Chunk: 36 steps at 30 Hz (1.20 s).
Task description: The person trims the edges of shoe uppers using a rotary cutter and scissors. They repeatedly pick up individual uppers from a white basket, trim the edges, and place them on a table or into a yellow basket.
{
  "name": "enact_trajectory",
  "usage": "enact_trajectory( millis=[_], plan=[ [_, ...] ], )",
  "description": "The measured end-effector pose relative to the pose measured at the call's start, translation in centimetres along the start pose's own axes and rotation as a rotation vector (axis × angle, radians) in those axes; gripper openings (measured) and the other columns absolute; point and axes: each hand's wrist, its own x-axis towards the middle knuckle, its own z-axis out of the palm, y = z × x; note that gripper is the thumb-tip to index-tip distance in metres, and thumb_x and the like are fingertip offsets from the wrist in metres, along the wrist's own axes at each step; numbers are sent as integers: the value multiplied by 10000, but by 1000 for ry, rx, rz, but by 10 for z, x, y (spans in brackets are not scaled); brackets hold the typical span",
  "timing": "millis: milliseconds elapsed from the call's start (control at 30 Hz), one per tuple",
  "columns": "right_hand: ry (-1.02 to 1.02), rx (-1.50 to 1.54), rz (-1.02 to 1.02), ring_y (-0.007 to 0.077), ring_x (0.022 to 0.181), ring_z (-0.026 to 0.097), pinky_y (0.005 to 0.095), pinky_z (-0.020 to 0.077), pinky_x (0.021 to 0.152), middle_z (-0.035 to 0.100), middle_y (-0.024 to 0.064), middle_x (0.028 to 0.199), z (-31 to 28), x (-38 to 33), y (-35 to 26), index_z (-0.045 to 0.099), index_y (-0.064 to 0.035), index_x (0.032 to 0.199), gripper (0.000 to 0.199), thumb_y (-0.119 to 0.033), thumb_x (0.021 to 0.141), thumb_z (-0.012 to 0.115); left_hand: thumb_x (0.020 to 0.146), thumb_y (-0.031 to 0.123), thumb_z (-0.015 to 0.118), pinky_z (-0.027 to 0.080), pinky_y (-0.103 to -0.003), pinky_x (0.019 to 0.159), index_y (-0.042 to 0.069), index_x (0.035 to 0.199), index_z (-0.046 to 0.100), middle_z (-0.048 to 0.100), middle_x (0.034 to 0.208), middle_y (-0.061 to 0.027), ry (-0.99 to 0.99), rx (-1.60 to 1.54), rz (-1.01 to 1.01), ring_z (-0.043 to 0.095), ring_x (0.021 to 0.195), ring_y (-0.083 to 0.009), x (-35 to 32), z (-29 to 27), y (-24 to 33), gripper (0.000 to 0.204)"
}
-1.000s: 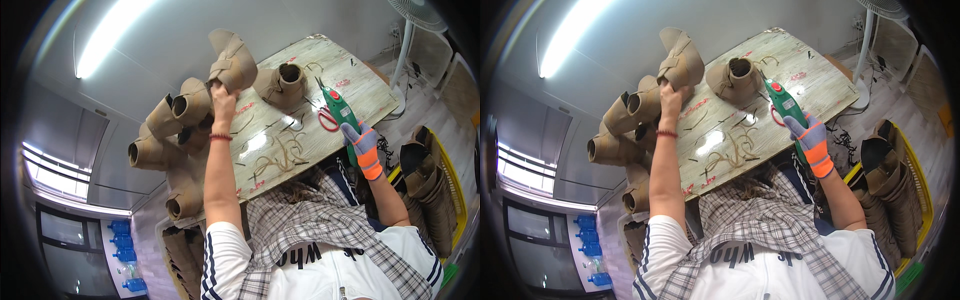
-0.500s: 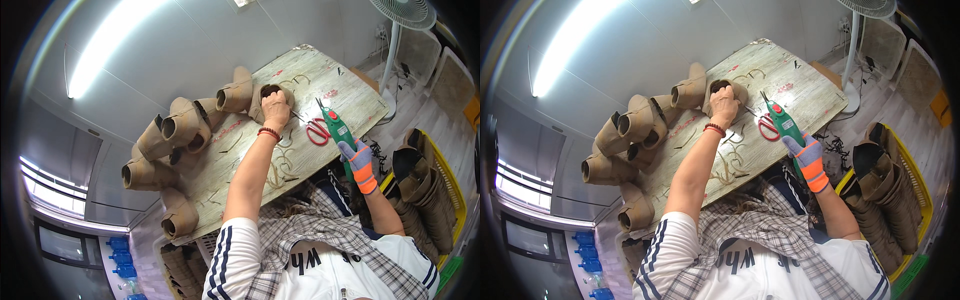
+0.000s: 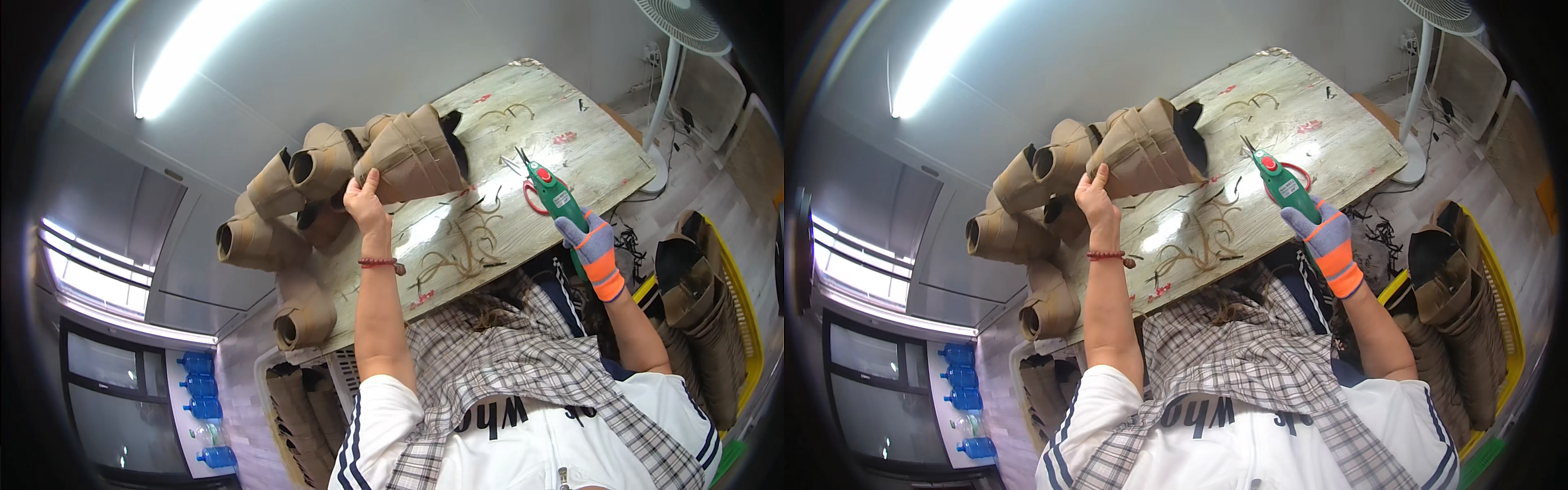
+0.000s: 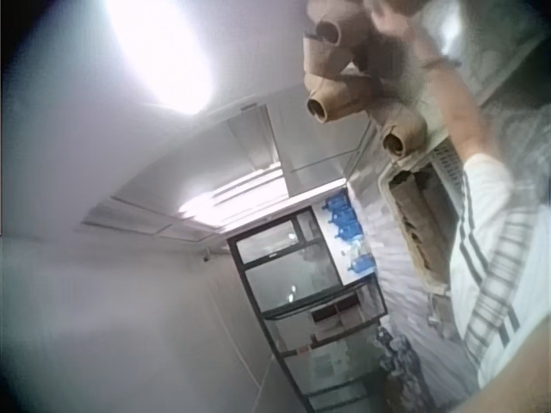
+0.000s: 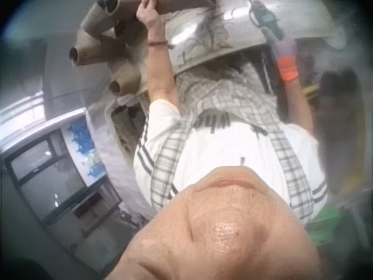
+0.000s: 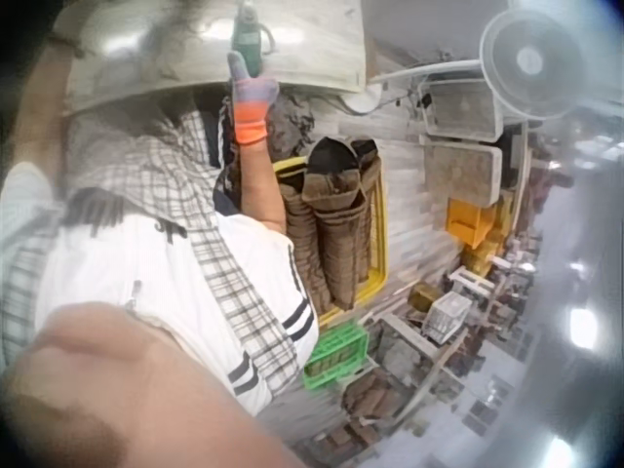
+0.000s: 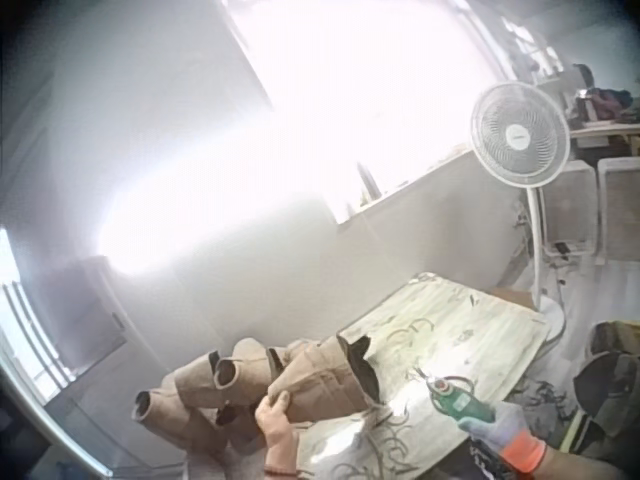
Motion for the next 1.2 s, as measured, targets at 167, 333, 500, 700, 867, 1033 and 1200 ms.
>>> enact_trajectory(
  millis=[167,333,500,700,867,1033,1200],
  plan=[
    [-68,-11,-11,28,568,499,198,417,513,593,-24,707,10,-3,-3,646,0,1041,369,-253,804,772,870,37,661,471,-328,897,-23,1106,593,646,1079,-101,172,-229,-144,602,964,-188,-35,-41,2,252],
    [-115,-65,-17,36,577,498,199,414,527,586,-25,716,19,-9,-4,640,3,1035,334,-230,822,750,928,189,567,351,-528,1068,29,1264,540,547,1326,-131,262,-846,-541,491,1227,-339,-87,-102,-20,373],
    [-129,-292,-177,58,618,553,216,459,574,635,-3,764,24,-10,-6,637,-2,1093,429,-262,784,785,932,244,566,348,-540,1063,34,1254,554,564,1304,-143,297,-967,-562,501,1222,-336,-111,-103,-1,384],
    [-87,-559,-520,242,680,674,315,516,617,689,123,789,35,-13,-6,667,-83,1079,543,-418,681,825,919,192,589,379,-511,1055,4,1223,571,583,1278,-153,159,-763,-377,528,1202,-313,-108,-141,37,358],
    [-166,-617,-703,289,665,649,357,509,606,662,118,751,44,-20,-19,677,-104,1054,536,-407,641,836,916,190,584,358,-514,1068,-7,1231,566,575,1290,-158,177,-869,-297,519,1215,-320,-133,-187,71,372],
    [-201,-632,-934,290,655,617,367,485,592,656,126,781,54,-17,-31,679,-89,1061,567,-357,596,860,918,248,569,346,-516,1070,-9,1237,567,581,1282,-164,34,-971,-320,519,1219,-318,-163,-180,75,409],
    [-228,-603,-1067,301,685,614,365,482,617,657,127,818,51,-13,-37,669,-62,1088,620,-331,570,878,928,230,540,348,-511,1070,-3,1236,572,588,1275,-160,-2,-1023,-304,527,1212,-315,-168,-174,74,387]
  ],
)
